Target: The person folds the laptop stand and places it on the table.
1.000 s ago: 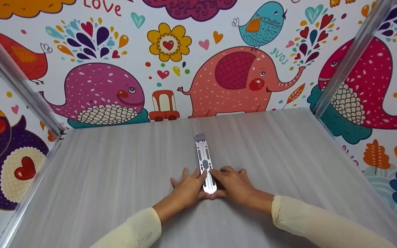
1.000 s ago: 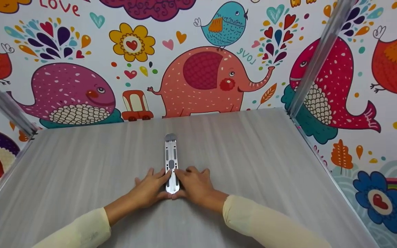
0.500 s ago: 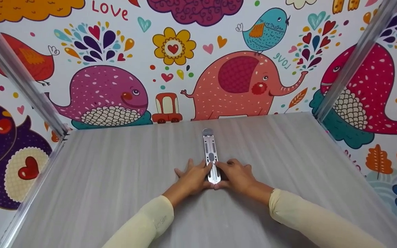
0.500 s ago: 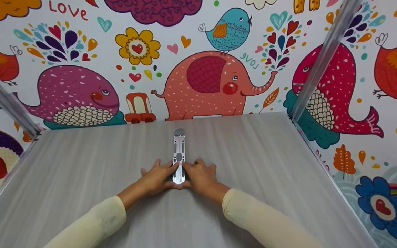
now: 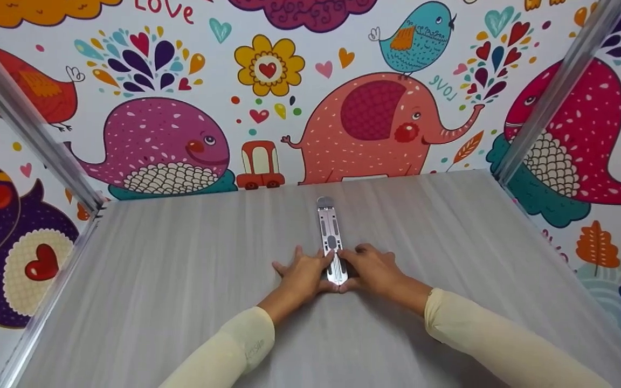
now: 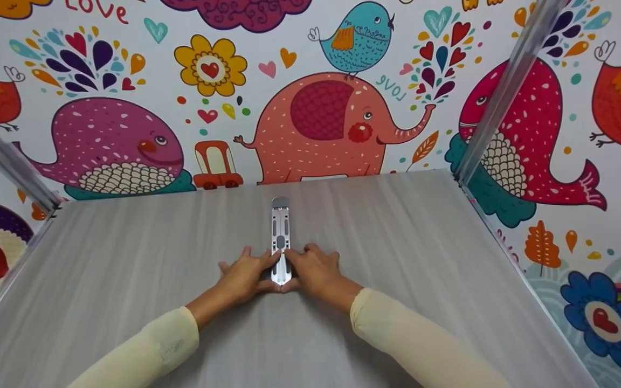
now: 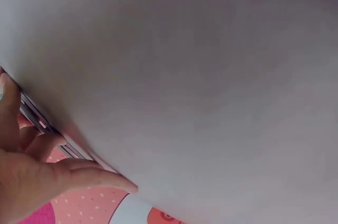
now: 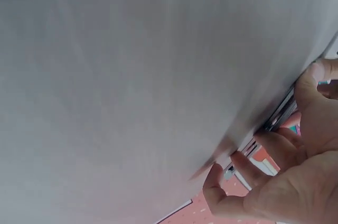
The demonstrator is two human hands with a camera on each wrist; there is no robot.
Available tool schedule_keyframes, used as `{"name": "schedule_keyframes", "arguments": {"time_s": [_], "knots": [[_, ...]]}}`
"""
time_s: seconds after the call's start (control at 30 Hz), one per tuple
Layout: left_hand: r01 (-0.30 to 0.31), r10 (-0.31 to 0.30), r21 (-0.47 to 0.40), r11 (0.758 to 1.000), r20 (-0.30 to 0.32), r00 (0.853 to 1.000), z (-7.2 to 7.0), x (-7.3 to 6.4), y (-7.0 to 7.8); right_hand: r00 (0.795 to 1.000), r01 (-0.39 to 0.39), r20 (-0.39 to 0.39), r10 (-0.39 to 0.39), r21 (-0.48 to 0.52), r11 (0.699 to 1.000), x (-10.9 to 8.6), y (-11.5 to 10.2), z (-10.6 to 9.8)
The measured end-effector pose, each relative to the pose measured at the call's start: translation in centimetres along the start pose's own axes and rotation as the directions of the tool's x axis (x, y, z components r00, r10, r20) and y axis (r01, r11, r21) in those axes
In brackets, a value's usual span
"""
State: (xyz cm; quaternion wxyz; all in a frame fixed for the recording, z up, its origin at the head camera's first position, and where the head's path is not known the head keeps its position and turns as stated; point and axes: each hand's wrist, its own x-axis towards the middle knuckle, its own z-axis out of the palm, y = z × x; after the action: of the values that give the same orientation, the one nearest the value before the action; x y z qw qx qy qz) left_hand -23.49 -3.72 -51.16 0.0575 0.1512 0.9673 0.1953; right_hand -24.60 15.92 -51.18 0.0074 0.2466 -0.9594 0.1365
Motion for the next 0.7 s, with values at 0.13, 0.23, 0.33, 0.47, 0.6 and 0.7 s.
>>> {"name": "schedule_keyframes", "arguments": {"time_s": [0.13,0.23,0.33,0.47,0.6,0.7], "knots": [[0.009,-0.009,0.007,1.0,-0.02,1.0,-0.1,0.1,0.3,1.0,0.011,0.023,-0.011,-0.023,1.0,0.4,0.3,-0.6],[0.006,-0.006,0.003,1.0,-0.034,0.999,-0.1,0.2,0.5,0.999,0.014,0.052,-0.013,-0.032,0.999,0.6,0.6,-0.9],[-0.001,0.001,-0.006,1.0,-0.041,0.999,0.1,0.2,0.7,0.998,0.012,0.069,-0.01,-0.028,1.0,0.4,0.8,-1.1],[-0.008,0.008,-0.022,1.0,-0.021,1.0,0.0,0.2,0.9,0.997,0.018,0.071,-0.016,-0.029,0.999,0.1,1.1,-1.1],[-0.028,0.032,-0.112,0.993,0.039,0.999,-1.2,0.1,0.3,0.993,0.057,0.101,-0.059,0.025,0.998,0.1,1.5,-1.6],[-0.032,0.04,-0.173,0.984,0.041,0.998,-2.6,-0.2,-0.6,0.99,0.105,0.087,-0.113,0.093,0.99,0.1,2.0,-2.1]]}}
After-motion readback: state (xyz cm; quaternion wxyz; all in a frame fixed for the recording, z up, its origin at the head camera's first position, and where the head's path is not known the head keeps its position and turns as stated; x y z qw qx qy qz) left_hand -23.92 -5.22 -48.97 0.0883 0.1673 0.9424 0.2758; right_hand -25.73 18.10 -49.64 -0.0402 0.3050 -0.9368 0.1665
